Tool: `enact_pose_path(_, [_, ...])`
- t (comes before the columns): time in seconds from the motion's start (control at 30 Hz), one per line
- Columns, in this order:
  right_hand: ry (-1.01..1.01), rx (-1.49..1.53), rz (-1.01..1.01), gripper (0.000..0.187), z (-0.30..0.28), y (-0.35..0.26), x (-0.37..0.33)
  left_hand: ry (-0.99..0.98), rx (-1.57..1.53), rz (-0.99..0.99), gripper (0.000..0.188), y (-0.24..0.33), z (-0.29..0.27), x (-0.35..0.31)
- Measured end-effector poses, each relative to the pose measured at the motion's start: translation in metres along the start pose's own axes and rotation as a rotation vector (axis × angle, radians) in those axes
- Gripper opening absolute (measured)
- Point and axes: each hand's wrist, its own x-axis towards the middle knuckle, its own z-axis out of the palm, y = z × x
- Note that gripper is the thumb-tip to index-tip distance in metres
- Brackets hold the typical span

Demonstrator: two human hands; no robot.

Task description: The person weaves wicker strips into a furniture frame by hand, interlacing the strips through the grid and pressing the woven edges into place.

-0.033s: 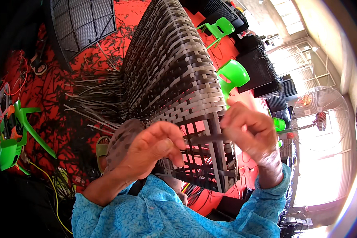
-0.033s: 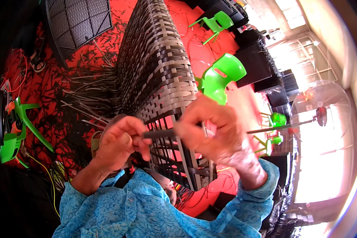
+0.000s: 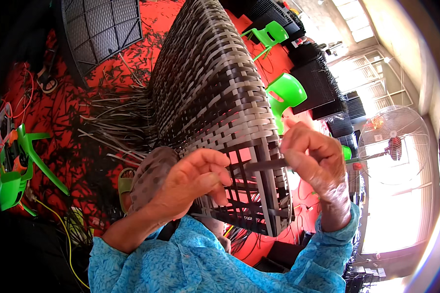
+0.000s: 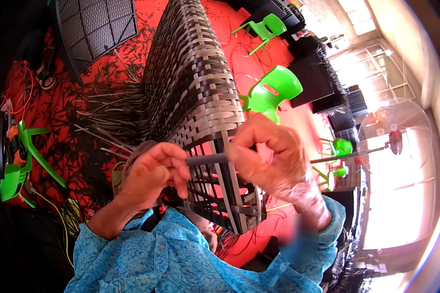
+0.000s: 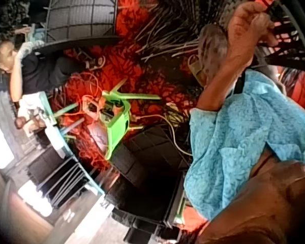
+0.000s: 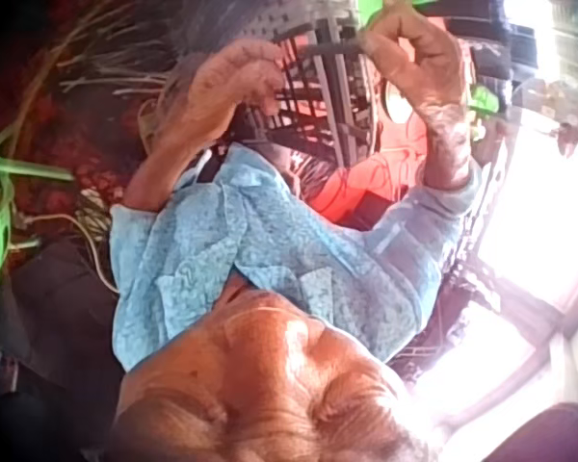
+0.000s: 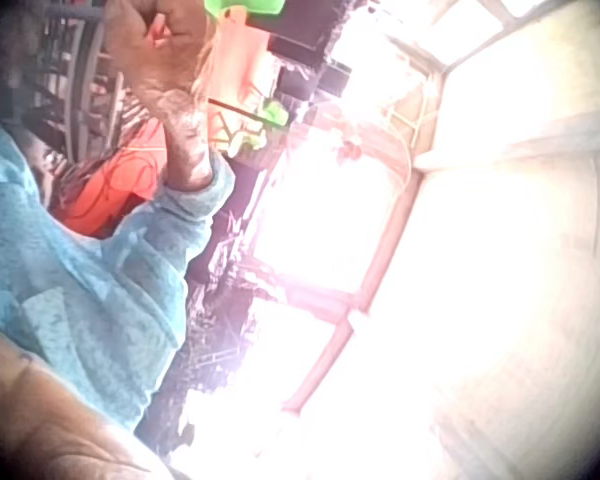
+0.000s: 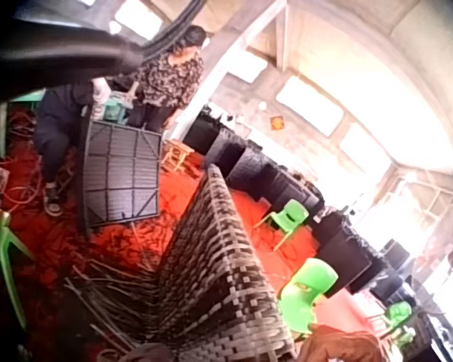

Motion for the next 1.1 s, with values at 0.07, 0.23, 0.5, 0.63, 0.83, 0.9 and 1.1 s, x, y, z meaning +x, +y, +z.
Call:
enact_pose_path(0.07, [-0.016, -0.147, 0.000, 0.013, -0.006, 0.001, -0.001, 0.093, 0.230, -0.196, 0.024, -0.004, 0.001, 0.005])
enact_pose_path(0.23, [0.067, -0.416, -0.066, 0.013, -0.004, 0.003, -0.009, 0.097, 0.325, -0.255, 0.033, -0.006, 0.016, 0.017])
enact_pose_path(0.5, [0.079, -0.600, -0.239, 0.015, 0.004, 0.007, -0.004, 0.071, 0.315, -0.260, 0.043, -0.009, 0.020, 0.025])
enact_pose_path(0.63, [0.055, -0.540, -0.203, 0.015, 0.013, 0.015, -0.002, 0.110, 0.276, -0.210, 0.042, -0.016, 0.015, 0.026])
enact_pose_path(0.83, [0.013, -0.572, -0.162, 0.028, 0.015, 0.027, -0.007, 0.160, 0.257, -0.173, 0.020, -0.020, -0.002, 0.034])
enact_pose_path(0.9, [0.082, -0.537, -0.227, 0.052, 0.022, 0.024, -0.011, 0.190, 0.212, -0.146, 0.016, -0.017, -0.011, 0.033])
enact_pose_path(1.1, [0.055, -0.478, -0.202, 0.104, 0.039, 0.029, -0.045, 0.583, 0.212, 0.230, 0.016, 0.038, -0.131, -0.004])
